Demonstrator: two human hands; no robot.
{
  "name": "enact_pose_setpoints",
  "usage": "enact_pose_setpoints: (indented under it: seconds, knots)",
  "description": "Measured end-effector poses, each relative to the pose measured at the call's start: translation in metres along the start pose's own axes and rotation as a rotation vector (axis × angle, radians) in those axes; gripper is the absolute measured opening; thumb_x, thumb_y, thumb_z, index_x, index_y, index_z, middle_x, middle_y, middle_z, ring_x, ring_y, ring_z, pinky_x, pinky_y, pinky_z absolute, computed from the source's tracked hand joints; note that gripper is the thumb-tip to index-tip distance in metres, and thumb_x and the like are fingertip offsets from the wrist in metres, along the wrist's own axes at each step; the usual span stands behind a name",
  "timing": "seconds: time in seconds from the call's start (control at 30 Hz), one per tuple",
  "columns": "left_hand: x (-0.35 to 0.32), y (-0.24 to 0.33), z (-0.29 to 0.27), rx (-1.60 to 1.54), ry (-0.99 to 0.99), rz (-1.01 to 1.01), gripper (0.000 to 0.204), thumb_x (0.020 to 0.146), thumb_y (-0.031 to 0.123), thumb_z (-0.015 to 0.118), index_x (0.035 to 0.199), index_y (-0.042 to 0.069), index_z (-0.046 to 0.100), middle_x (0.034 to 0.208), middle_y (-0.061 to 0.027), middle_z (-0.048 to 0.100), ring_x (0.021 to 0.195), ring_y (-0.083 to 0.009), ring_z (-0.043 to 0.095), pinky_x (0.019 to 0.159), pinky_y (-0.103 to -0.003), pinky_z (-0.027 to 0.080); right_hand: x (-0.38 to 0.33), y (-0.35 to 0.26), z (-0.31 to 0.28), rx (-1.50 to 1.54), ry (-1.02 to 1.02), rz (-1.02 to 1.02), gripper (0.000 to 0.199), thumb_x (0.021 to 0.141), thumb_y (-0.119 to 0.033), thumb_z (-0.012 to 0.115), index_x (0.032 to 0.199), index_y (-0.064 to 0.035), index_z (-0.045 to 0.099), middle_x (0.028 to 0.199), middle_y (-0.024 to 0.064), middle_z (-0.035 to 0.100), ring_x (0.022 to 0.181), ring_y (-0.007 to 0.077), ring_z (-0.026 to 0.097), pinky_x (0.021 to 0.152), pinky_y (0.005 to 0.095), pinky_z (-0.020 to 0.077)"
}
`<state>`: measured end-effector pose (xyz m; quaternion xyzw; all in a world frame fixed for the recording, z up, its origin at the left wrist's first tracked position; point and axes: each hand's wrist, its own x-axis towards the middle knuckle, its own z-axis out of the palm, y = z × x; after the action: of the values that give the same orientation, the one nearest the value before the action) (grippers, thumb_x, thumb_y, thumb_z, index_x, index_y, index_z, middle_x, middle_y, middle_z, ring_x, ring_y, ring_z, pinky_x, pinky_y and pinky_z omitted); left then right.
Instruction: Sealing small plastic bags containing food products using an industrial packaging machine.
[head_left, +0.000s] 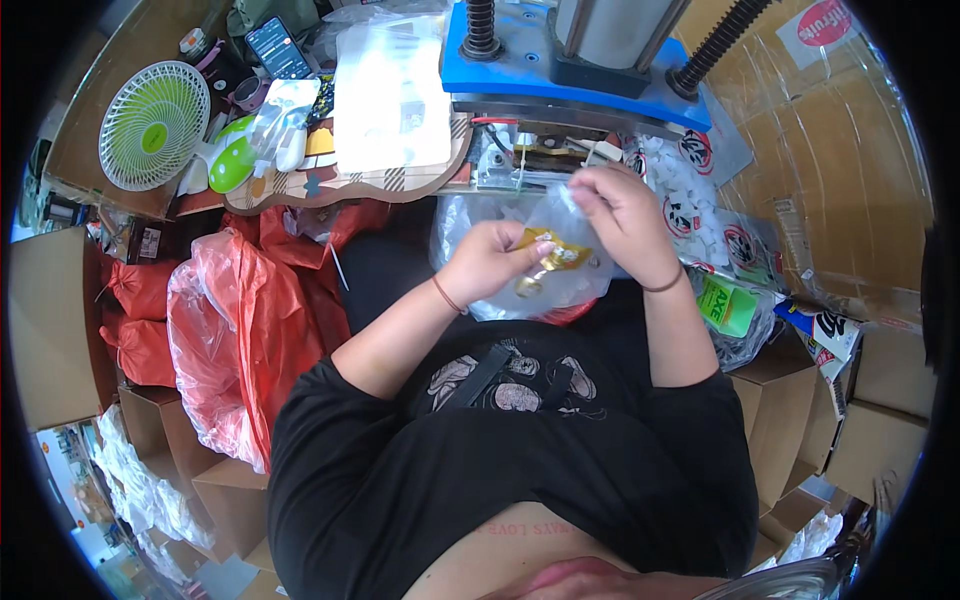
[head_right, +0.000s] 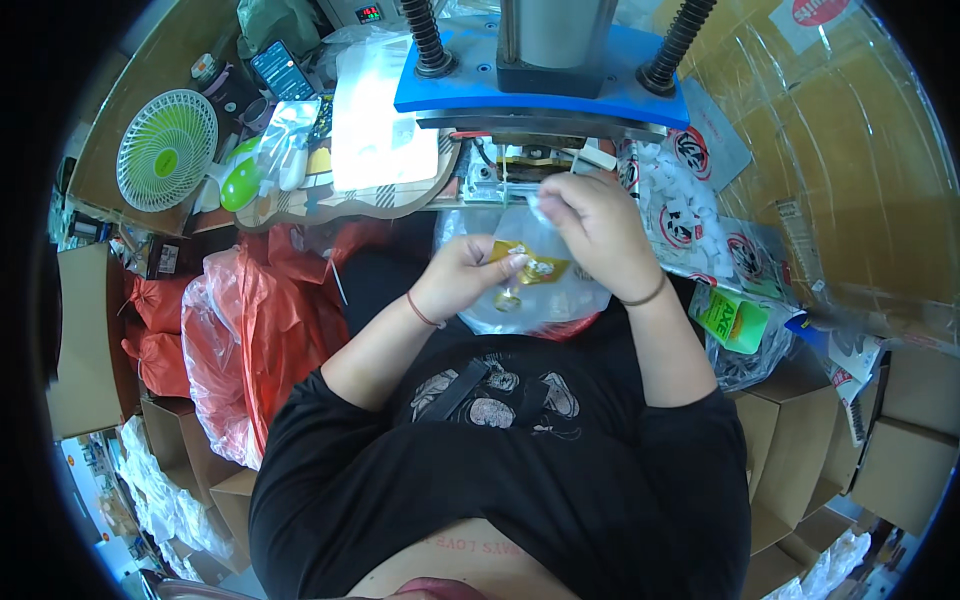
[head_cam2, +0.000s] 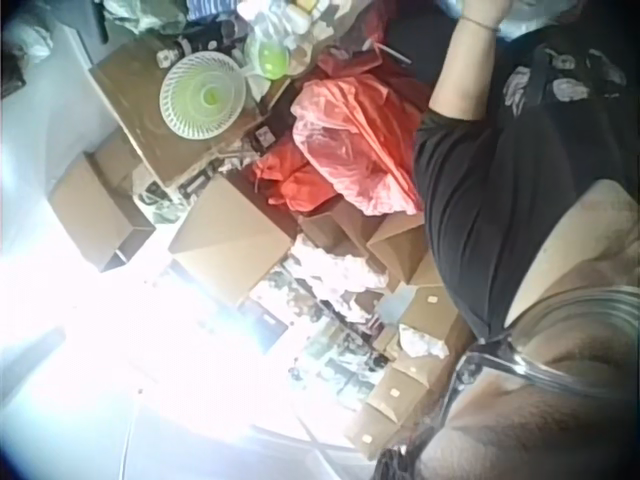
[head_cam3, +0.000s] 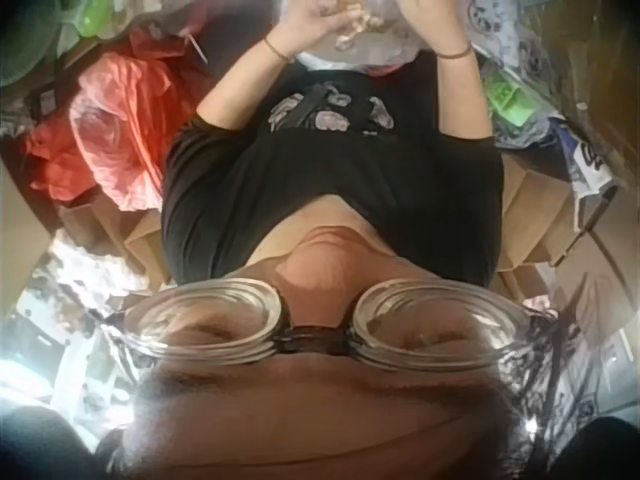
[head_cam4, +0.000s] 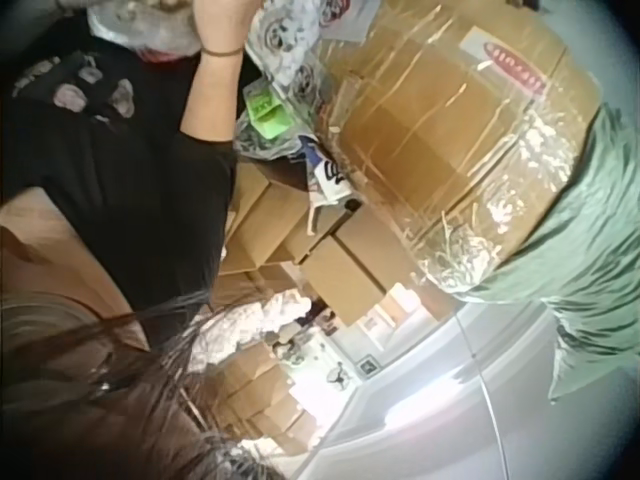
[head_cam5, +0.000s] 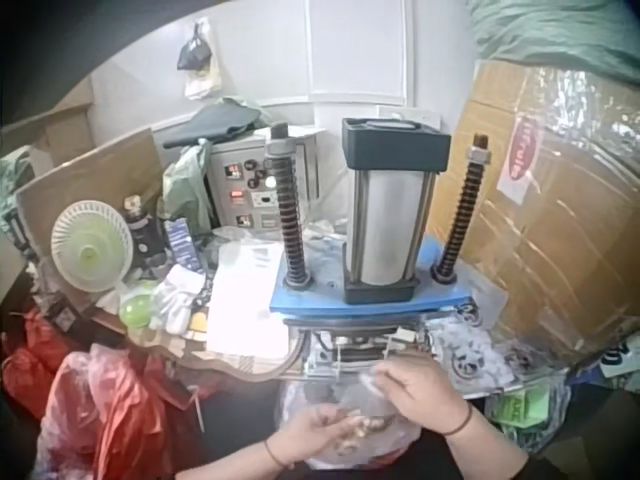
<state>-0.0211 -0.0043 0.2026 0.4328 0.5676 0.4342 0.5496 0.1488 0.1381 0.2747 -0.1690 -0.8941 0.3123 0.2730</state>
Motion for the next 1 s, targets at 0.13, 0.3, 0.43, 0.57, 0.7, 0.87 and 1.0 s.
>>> enact_pose_setpoints:
  seconds: [0.13,0.3,0.43,0.57,0.7,0.87,1.0]
  knots:
    - [0.009,-0.005,0.021,-0.340,-0.167,-0.074,0.022,0.094,0.018,0.071,0.108,0.001,0.070,0.094,-0.0029,0.073,0.081,-0.0072,0.066,0.070,-0.024,0.052,-0.016,0.016,-0.018,0.039,-0.169,0.080,0.022,0.100,-0.021,0.055,0.109,-0.0023,0.064,0.095,0.0106,0.067,0.087,0.0253,0.064,0.082,0.0346,0.0498]
    - [0.023,0.002,0.012,-0.501,-0.147,-0.151,0.024,0.092,0.014,0.072,0.112,0.001,0.068,0.099,-0.0034,0.071,0.087,-0.0103,0.067,0.077,-0.025,0.054,-0.029,0.047,-0.049,-0.747,0.102,0.152,0.024,0.094,-0.016,0.059,0.115,-0.0063,0.062,0.107,0.0157,0.064,0.095,0.0364,0.064,0.082,0.0440,0.0512]
    - [0.059,0.004,-0.012,-0.571,-0.054,-0.148,0.027,0.091,0.011,0.072,0.115,0.000,0.065,0.100,-0.0049,0.070,0.089,-0.0123,0.068,0.080,-0.027,0.056,-0.047,0.062,-0.050,-0.908,-0.155,0.532,0.026,0.091,-0.013,0.060,0.116,-0.0109,0.062,0.119,0.0164,0.059,0.099,0.0390,0.062,0.080,0.0475,0.0514]
    - [0.063,0.002,-0.021,-0.500,0.053,-0.104,0.039,0.091,0.015,0.072,0.123,-0.003,0.059,0.103,-0.0091,0.070,0.091,-0.0148,0.069,0.078,-0.027,0.057,-0.052,0.090,-0.043,-0.767,-0.095,0.471,0.026,0.089,-0.015,0.063,0.116,-0.0151,0.063,0.122,0.0154,0.057,0.101,0.0384,0.062,0.079,0.0466,0.0524]
    - [0.054,0.003,-0.075,0.457,0.733,0.230,0.058,0.090,0.027,0.072,0.134,-0.002,0.047,0.113,-0.0175,0.066,0.111,-0.0277,0.064,0.088,-0.038,0.053,-0.059,0.082,-0.045,-0.735,0.016,0.346,0.027,0.089,-0.015,0.065,0.115,-0.0136,0.063,0.120,0.0156,0.058,0.103,0.0374,0.061,0.082,0.0458,0.0516]
    - [0.011,-0.027,-0.109,1.636,0.770,0.472,0.048,0.092,0.026,0.068,0.133,0.008,0.052,0.117,-0.0166,0.063,0.125,-0.0319,0.053,0.100,-0.045,0.044,-0.062,0.079,-0.053,-0.760,0.053,0.319,0.027,0.089,-0.014,0.064,0.115,-0.0093,0.062,0.119,0.0154,0.060,0.107,0.0357,0.060,0.085,0.0444,0.0504]
    - [-0.004,-0.033,-0.110,1.422,0.598,0.516,0.031,0.095,0.024,0.065,0.122,0.009,0.063,0.110,-0.0140,0.068,0.108,-0.0240,0.064,0.090,-0.038,0.050,-0.063,0.094,-0.049,-0.762,0.267,0.046,0.025,0.090,-0.011,0.062,0.113,-0.0040,0.061,0.121,0.0133,0.062,0.109,0.0336,0.059,0.089,0.0432,0.0490]
